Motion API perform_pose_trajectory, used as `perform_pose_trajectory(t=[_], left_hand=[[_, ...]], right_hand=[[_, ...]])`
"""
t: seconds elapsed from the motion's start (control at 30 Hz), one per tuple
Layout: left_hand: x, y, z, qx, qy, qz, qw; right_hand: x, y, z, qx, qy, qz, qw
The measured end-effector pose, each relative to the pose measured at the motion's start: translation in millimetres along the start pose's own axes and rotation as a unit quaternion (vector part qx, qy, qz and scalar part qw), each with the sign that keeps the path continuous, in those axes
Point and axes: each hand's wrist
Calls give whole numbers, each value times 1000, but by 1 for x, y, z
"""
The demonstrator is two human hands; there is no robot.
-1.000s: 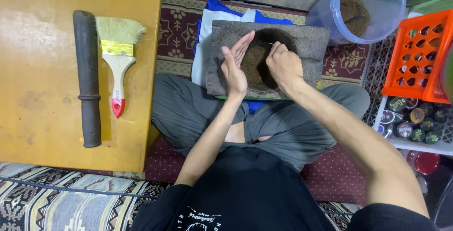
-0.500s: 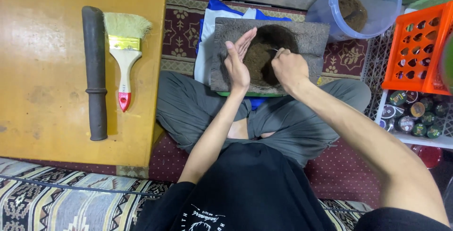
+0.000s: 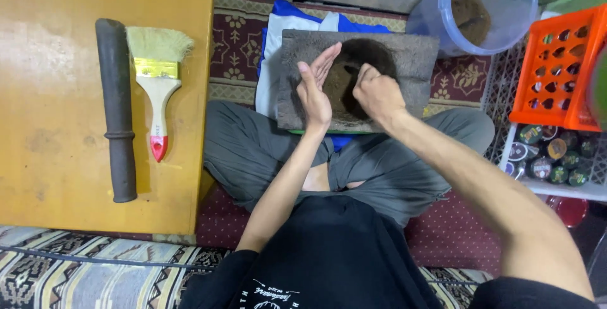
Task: Grinding and preparing brown powder ingredients in a stone mortar using a spoon and a grinding stone while sitting on the floor.
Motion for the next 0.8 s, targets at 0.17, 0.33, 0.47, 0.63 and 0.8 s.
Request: perform_pose_trajectory(t=[0.17,0.33,0.47,0.63,0.8], left_hand=[[1,2,-4,-6,-3,2,1000],[-1,3,-6,-9,2,7,1000],[2,4,-6,-15,-1,7,1000],[3,3,-4,-18,-3,10,1000],[5,3,-4,-9,-21,12,1000]], right_hand=[[-5,6,-6,-16,-15,-8,1000],[-1,18,-3,-27,-38,-17,999],[12,14,-1,-25,-29,-18,999],[-2,-11,15,7,52,17,998],[-27,-2,9,-18,24,33,999]])
Point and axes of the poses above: each hand's wrist, its own y-axis away from the middle knuckle, its own z-axis out of the palm, x = y × z, and after that the axes turned 12 degrees about y, right-handed
